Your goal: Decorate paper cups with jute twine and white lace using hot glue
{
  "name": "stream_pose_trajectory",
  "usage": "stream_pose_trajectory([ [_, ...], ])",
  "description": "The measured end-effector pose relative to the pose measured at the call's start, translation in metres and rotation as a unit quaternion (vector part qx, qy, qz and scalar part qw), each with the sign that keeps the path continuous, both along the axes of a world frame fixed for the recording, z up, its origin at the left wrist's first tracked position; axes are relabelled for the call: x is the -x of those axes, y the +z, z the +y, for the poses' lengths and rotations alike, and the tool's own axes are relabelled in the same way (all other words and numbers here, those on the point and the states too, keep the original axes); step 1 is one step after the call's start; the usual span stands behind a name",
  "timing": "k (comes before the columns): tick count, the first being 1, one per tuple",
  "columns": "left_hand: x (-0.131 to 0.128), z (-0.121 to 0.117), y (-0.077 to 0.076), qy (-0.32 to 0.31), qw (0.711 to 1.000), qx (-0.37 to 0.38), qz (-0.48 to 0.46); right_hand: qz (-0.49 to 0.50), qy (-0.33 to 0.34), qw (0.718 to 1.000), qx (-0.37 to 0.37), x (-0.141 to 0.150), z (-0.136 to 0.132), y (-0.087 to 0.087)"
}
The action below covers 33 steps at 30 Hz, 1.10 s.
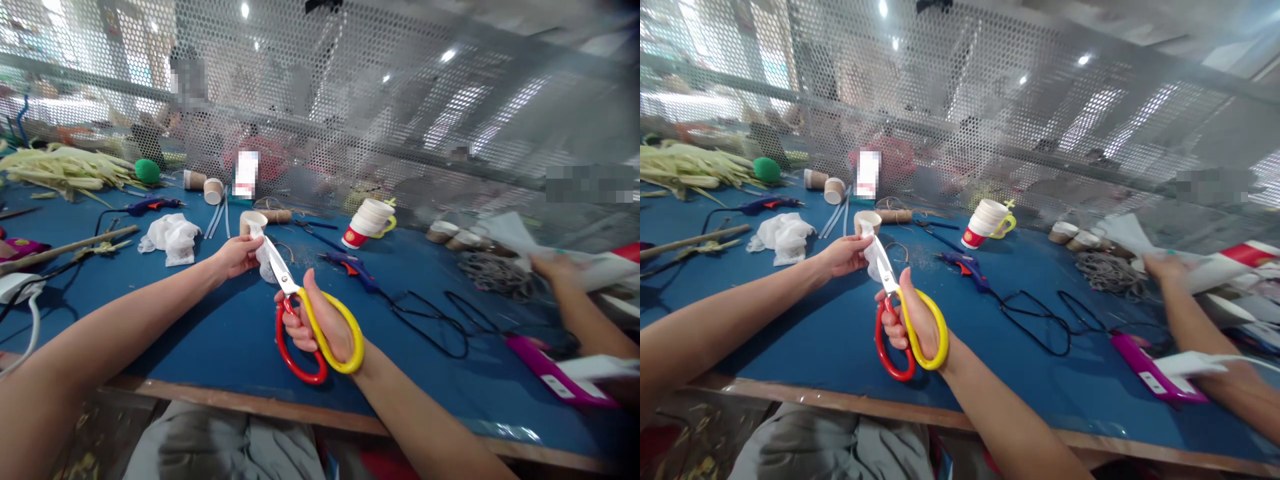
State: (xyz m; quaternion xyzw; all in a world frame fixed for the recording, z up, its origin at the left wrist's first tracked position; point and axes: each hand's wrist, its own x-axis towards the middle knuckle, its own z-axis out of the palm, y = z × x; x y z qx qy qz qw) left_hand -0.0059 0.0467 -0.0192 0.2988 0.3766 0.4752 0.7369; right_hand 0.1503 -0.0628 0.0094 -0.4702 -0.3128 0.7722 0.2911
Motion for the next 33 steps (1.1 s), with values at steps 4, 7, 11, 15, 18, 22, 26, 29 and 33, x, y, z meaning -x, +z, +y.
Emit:
stream_pose_trajectory([
  [4,-0.0010,-0.0010,0.0007,0.001,1.000,-0.006,0.003,0.019,0.010,1.000,0.001,-0.0013,-0.0008,-0.0004],
  [7,-0.0015,-0.0020,0.0017,-0.001,1.000,-0.011,0.001,0.024,0.019,1.000,0.006,-0.0020,0.0000,0.0000],
  [11,-0.0021,-0.0035,0.0034,-0.005,1.000,-0.012,-0.003,0.028,0.023,0.999,0.004,-0.0019,0.0017,0.0010],
  [15,-0.0022,-0.0049,0.0052,-0.008,1.000,-0.008,-0.003,0.022,0.022,0.999,0.005,-0.0017,0.0025,0.0019],
  [18,-0.0023,-0.0057,0.0061,-0.009,1.000,-0.008,-0.005,0.023,0.025,0.999,0.006,-0.0020,0.0022,0.0028],
  [22,-0.0034,-0.0068,0.0059,-0.012,1.000,-0.008,-0.007,0.022,0.024,0.999,0.006,-0.0021,0.0029,0.0034],
  [26,-0.0030,-0.0063,0.0046,-0.013,1.000,-0.010,-0.007,0.014,0.022,1.000,0.004,-0.0006,0.0039,0.0043],
  [29,-0.0009,-0.0047,0.0040,-0.014,1.000,-0.012,-0.008,0.016,0.021,1.000,0.006,0.0003,0.0023,0.0052],
  [33,0.0018,-0.0033,0.0039,-0.014,1.000,-0.015,-0.009,0.011,0.020,1.000,0.006,-0.0006,-0.0021,0.0058],
])
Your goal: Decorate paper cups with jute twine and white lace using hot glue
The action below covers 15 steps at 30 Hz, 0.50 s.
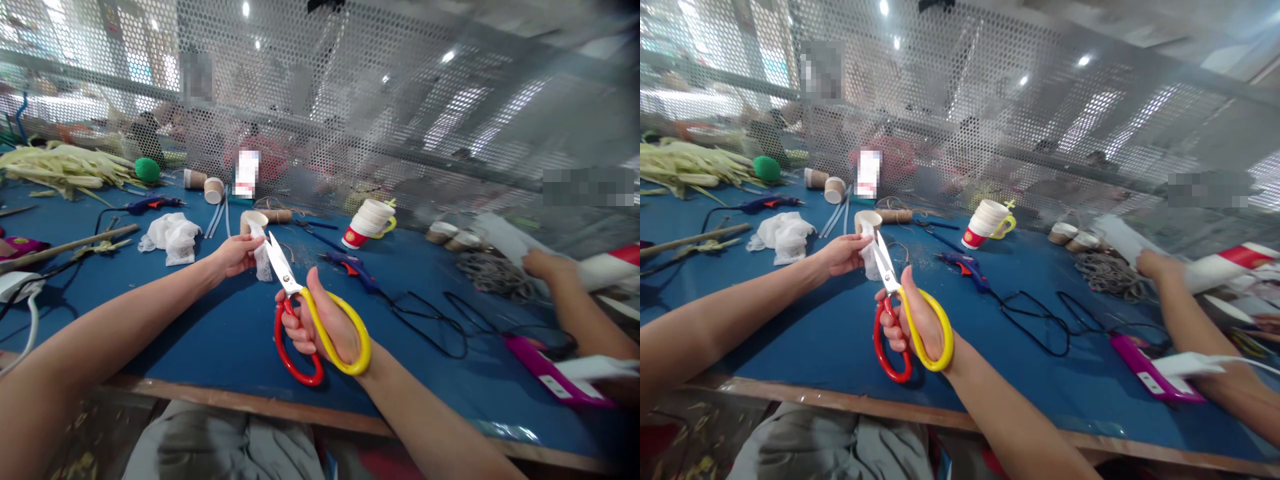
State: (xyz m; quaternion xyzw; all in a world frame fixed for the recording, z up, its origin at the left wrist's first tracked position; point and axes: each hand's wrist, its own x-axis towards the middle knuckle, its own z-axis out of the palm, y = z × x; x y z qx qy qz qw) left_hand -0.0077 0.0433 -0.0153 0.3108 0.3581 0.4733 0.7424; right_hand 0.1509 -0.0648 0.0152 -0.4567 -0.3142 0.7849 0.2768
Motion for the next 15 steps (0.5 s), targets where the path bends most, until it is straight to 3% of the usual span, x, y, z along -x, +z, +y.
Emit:
stream_pose_trajectory([
  [15,-0.0031,-0.0016,-0.0021,0.021,0.999,-0.033,-0.019,0.027,0.004,1.000,0.008,0.0017,0.0040,-0.0004],
])
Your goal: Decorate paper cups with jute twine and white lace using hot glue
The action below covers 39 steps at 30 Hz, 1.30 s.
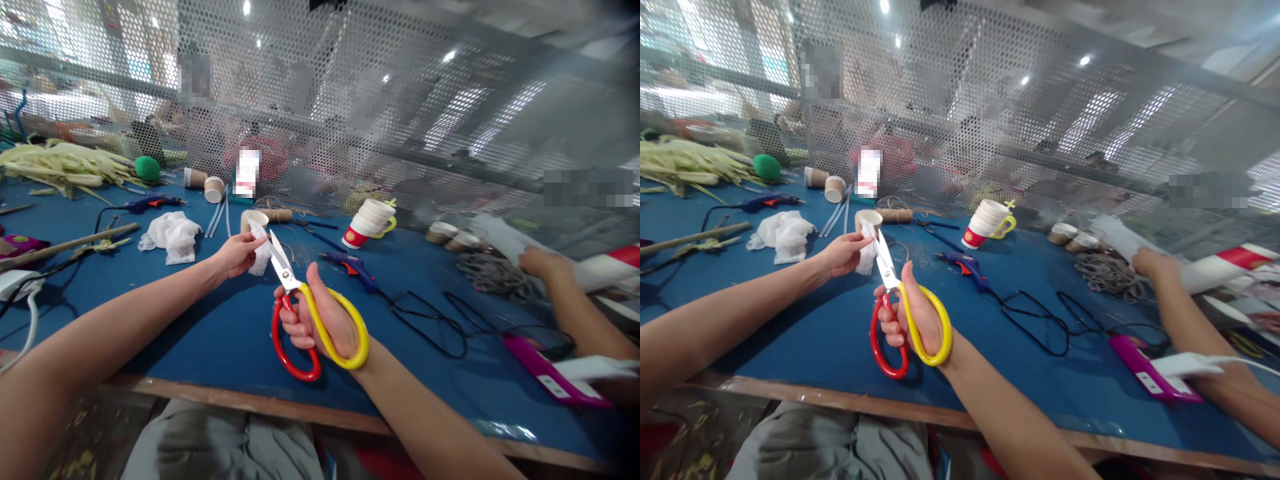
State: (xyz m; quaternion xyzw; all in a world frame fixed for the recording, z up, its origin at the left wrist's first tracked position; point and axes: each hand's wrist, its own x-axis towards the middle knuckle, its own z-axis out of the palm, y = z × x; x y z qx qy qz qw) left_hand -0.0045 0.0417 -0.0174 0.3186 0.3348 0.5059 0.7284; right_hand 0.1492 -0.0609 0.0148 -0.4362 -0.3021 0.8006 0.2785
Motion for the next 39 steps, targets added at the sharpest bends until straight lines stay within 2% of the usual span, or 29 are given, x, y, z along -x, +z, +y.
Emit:
stream_pose_trajectory([
  [11,0.0027,0.0008,-0.0034,-0.022,1.000,0.007,0.009,-0.002,-0.007,1.000,0.000,0.0002,-0.0050,0.0011],
  [18,0.0037,-0.0018,0.0019,-0.007,1.000,0.004,0.012,-0.008,-0.007,1.000,0.004,0.0011,-0.0070,0.0033],
  [25,0.0020,-0.0001,-0.0032,0.006,1.000,-0.017,0.010,0.009,-0.004,1.000,0.018,0.0014,-0.0043,0.0035],
  [39,-0.0002,-0.0008,-0.0044,0.000,1.000,-0.023,0.017,-0.005,-0.013,1.000,-0.007,0.0042,-0.0001,0.0008],
])
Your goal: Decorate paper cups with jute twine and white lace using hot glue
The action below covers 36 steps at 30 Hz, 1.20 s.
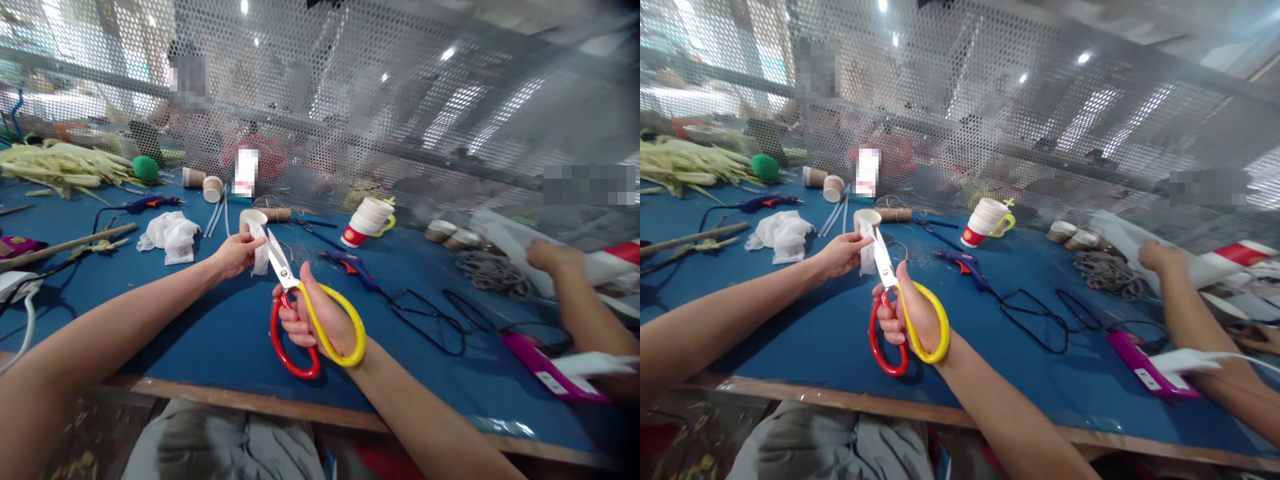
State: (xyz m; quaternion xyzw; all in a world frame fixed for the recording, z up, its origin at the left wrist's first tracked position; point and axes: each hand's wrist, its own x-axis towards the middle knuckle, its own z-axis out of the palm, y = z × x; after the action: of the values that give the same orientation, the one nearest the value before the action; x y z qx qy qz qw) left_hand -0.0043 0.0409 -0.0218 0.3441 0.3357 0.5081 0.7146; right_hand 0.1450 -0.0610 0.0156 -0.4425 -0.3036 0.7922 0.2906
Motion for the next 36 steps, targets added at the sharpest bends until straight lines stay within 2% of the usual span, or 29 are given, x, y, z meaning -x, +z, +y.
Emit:
stream_pose_trajectory([
  [36,-0.0005,-0.0064,-0.0001,-0.044,0.999,-0.023,0.009,-0.019,-0.011,1.000,0.000,0.0006,0.0073,0.0020],
])
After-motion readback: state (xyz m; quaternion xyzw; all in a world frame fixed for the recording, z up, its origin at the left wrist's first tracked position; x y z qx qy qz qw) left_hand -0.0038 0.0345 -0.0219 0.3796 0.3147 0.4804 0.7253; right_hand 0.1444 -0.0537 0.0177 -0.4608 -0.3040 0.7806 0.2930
